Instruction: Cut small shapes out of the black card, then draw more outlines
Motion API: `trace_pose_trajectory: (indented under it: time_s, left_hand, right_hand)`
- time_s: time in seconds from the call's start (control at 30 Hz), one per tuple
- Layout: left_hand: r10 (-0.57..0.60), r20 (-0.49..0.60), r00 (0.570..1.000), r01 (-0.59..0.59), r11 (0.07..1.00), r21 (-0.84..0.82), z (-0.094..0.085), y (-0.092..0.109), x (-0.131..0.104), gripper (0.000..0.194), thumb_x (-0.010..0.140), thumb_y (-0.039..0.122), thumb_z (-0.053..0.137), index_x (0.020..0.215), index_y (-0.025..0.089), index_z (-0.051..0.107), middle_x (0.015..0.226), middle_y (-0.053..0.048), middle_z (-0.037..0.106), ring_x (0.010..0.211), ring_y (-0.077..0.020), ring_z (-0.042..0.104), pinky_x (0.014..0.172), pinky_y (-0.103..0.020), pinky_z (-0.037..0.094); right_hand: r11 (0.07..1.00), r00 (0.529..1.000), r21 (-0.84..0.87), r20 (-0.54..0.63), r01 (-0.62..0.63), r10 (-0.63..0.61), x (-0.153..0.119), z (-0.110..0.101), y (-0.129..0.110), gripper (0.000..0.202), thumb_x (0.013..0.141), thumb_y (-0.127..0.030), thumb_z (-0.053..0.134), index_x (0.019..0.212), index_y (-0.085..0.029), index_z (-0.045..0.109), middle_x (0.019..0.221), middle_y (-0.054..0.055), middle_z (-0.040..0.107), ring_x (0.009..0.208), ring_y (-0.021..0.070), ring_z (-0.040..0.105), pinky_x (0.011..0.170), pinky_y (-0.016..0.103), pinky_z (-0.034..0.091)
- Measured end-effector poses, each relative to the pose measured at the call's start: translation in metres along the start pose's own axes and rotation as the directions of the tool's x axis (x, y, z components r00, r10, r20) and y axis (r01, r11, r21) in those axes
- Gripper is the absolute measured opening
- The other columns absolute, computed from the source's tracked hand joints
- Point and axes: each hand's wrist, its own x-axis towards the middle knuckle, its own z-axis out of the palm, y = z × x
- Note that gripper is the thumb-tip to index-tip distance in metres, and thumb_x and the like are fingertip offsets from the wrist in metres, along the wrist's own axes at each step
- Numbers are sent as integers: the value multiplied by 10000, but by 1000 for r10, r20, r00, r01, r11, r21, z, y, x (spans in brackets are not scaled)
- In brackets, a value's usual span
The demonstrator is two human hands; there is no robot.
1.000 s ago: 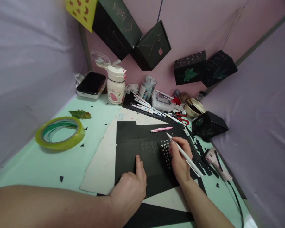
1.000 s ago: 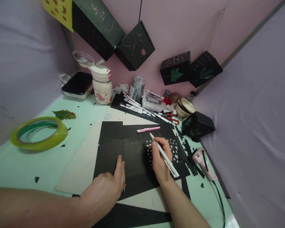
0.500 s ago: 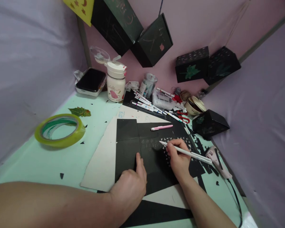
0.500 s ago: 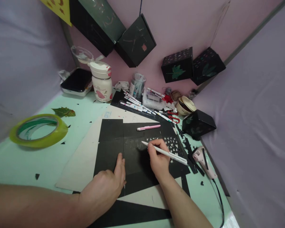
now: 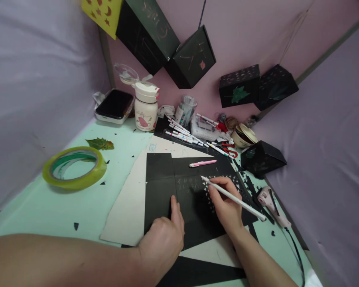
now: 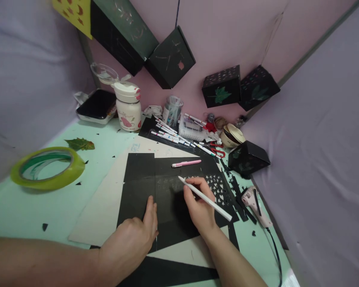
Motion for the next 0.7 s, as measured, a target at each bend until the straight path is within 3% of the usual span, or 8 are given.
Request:
trace_pose_trajectory:
  time_s: [0.17, 0.3, 0.47, 0.7]
  left_hand:
    - [-19, -16, 1000, 19, 1000, 10, 2, 1, 1, 454, 925, 256, 481, 1325, 50, 539, 1323, -366, 427, 444, -161, 603, 377, -266, 451]
    - [-29, -1, 1000, 29, 1000, -3, 1, 0, 3, 457, 926, 257, 480, 1330, 50, 533, 1334, -356, 422, 470, -167, 616, 383, -259, 450]
    - [-35, 21, 999, 36, 998, -43, -3, -1, 3, 464, 935, 259, 465, 1344, 45, 519, 1370, -352, 378, 512, -178, 633, 397, -264, 462]
    - [-37, 26, 999, 39, 996, -81, -2, -2, 2, 473, 933, 252, 456, 1363, 62, 503, 1406, -337, 347, 511, -172, 633, 401, -263, 465]
  right_hand:
    - [999, 985, -44, 173, 0, 8, 3, -7, -20, 68, 857, -242, 593, 793, -219, 601, 640, -39, 568, 587, 124, 521, 558, 232, 410]
    - [998, 963, -60, 269, 5, 11, 5, 9, -15, 93, 832, -193, 566, 741, -207, 580, 648, -33, 558, 609, 127, 527, 584, 234, 412]
    - [996, 966, 21, 249, -81, 74, -1, 27, 7, 60, 827, -216, 568, 767, -212, 564, 615, -45, 537, 556, 123, 498, 530, 227, 398]
    - [998, 983, 41, 179, -39, 31, -5, 24, 13, 62, 828, -212, 584, 766, -211, 586, 631, -36, 564, 574, 126, 523, 546, 232, 411]
